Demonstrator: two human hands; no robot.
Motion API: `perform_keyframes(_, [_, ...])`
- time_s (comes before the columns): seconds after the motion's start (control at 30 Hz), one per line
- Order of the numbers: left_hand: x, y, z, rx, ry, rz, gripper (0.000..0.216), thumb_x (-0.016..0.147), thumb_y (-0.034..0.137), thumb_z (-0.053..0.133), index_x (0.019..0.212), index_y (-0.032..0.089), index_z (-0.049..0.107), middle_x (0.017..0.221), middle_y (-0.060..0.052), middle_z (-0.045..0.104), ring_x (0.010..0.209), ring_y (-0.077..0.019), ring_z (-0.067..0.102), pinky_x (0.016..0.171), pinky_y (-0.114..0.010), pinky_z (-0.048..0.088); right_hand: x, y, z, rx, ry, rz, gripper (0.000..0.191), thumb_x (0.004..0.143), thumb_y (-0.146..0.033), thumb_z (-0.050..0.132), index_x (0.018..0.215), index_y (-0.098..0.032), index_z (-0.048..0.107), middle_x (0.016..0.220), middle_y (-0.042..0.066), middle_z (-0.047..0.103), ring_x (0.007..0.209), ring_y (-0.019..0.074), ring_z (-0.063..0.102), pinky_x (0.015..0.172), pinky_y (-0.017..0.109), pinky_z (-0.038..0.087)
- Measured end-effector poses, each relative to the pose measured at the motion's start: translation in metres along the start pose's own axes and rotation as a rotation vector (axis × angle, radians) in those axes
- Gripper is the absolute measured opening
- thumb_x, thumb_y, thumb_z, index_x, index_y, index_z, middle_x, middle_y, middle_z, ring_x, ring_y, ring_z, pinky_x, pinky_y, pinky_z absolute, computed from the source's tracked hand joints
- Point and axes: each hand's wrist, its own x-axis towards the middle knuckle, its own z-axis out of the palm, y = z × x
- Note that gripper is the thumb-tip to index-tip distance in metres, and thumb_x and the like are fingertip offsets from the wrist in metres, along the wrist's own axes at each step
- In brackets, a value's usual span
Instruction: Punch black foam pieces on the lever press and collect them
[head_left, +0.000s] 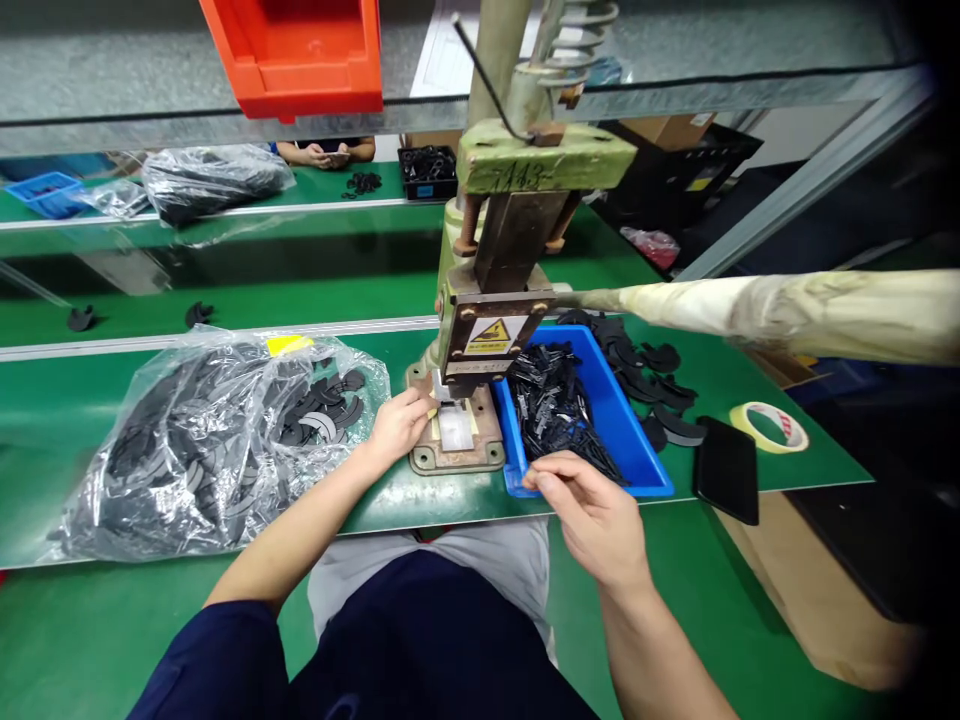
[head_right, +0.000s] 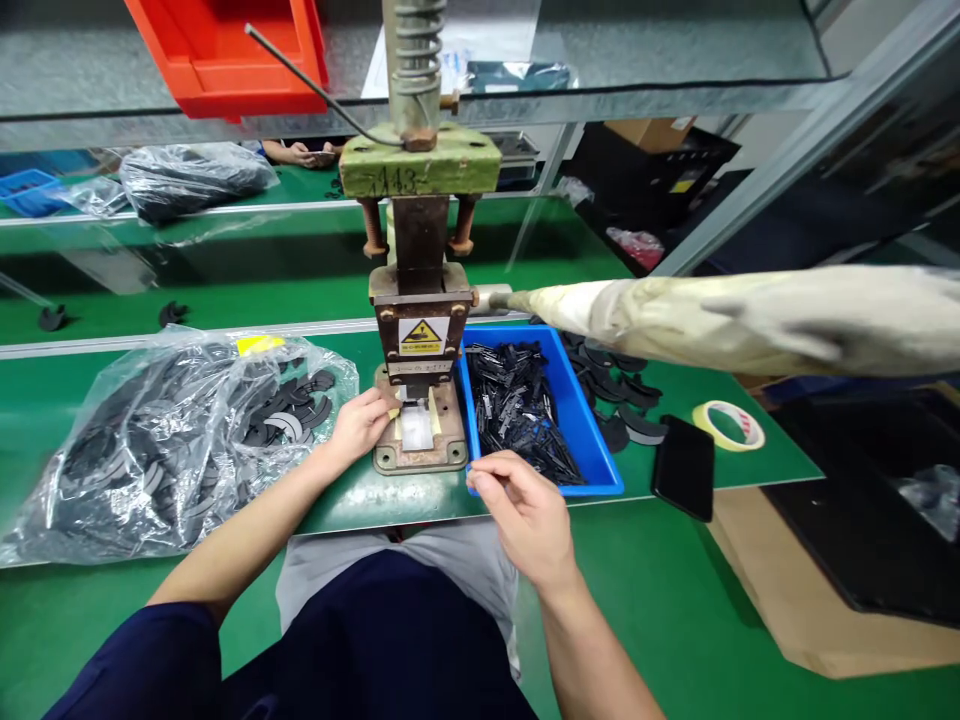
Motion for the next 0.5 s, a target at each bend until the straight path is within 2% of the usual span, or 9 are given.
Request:
perform_keyframes(0.13, [0.003, -0.001, -0.002, 0.059, -0.092, 0.032, 0.031, 0.097, 0.020, 0.045, 0.110, 0.020, 0.073, 0.101, -0.009, 0.064, 0.096, -0.0196, 0.064, 0.083, -0.028, 0.054, 0.022, -0.011, -0.015, 0.007, 0.186, -0.077, 0.012, 0.088, -0.029, 0.067, 0.097, -0.023, 0.072, 0.087, 0.003, 0.070, 0.074, 0.0143, 0.068, 0.068, 0.029, 0.059])
perform_keyframes(0.2, [0.004, 0.000, -0.002, 0.071, -0.112, 0.036, 0.035, 0.093, 0.015, 0.045, 0.114, 0.021, 0.072, 0.107, -0.009, 0.061, 0.101, -0.0200, 0.062, 0.085, -0.028, 0.053, 0.040, -0.028, -0.019, 0.053, 0.315, -0.205, 0.023, 0.087, -0.029, 0.069, 0.109, -0.025, 0.070, 0.101, 0.005, 0.070, 0.089, 0.0170, 0.069, 0.077, 0.033, 0.061])
perform_keyframes(0.27, [0.005, 0.001, -0.002, 0.070, -0.114, 0.033, 0.040, 0.089, 0.011, 0.046, 0.117, 0.023, 0.072, 0.111, -0.008, 0.059, 0.103, -0.0198, 0.061, 0.087, -0.028, 0.053, 0.060, -0.055, -0.019, 0.139, 0.383, -0.417, 0.040, 0.082, -0.031, 0.074, 0.121, -0.029, 0.066, 0.119, 0.007, 0.067, 0.114, 0.0226, 0.065, 0.093, 0.040, 0.059])
perform_keyframes(0.37, [0.004, 0.001, 0.000, 0.048, -0.106, 0.023, 0.043, 0.086, 0.009, 0.047, 0.117, 0.024, 0.072, 0.111, -0.008, 0.057, 0.103, -0.0192, 0.059, 0.088, -0.028, 0.052, 0.088, -0.102, -0.016, 0.235, 0.315, -0.655, 0.057, 0.074, -0.047, 0.081, 0.127, -0.034, 0.063, 0.138, 0.004, 0.057, 0.139, 0.0282, 0.048, 0.117, 0.049, 0.042])
perform_keyframes(0.4, [0.004, 0.001, 0.000, 0.042, -0.105, 0.020, 0.044, 0.085, 0.009, 0.047, 0.118, 0.023, 0.072, 0.111, -0.008, 0.057, 0.103, -0.0192, 0.059, 0.089, -0.028, 0.052, 0.095, -0.116, -0.015, 0.238, 0.293, -0.685, 0.063, 0.073, -0.056, 0.079, 0.130, -0.033, 0.062, 0.138, 0.004, 0.056, 0.138, 0.0296, 0.048, 0.119, 0.050, 0.037])
perform_keyframes(0.43, [0.003, 0.001, 0.000, 0.037, -0.103, 0.016, 0.044, 0.085, 0.009, 0.047, 0.118, 0.023, 0.072, 0.112, -0.008, 0.057, 0.104, -0.0192, 0.059, 0.090, -0.028, 0.052, 0.100, -0.126, -0.015, 0.233, 0.273, -0.722, 0.063, 0.075, -0.062, 0.074, 0.128, -0.032, 0.063, 0.131, 0.004, 0.057, 0.132, 0.0298, 0.052, 0.117, 0.051, 0.039])
perform_keyframes(0.5, [0.002, 0.001, 0.001, 0.031, -0.101, 0.010, 0.044, 0.085, 0.009, 0.047, 0.118, 0.023, 0.072, 0.112, -0.008, 0.057, 0.106, -0.0194, 0.058, 0.091, -0.028, 0.052, 0.103, -0.135, -0.017, 0.118, 0.198, -0.734, 0.055, 0.085, -0.068, 0.055, 0.126, -0.032, 0.061, 0.111, 0.003, 0.053, 0.119, 0.0250, 0.058, 0.111, 0.049, 0.042])
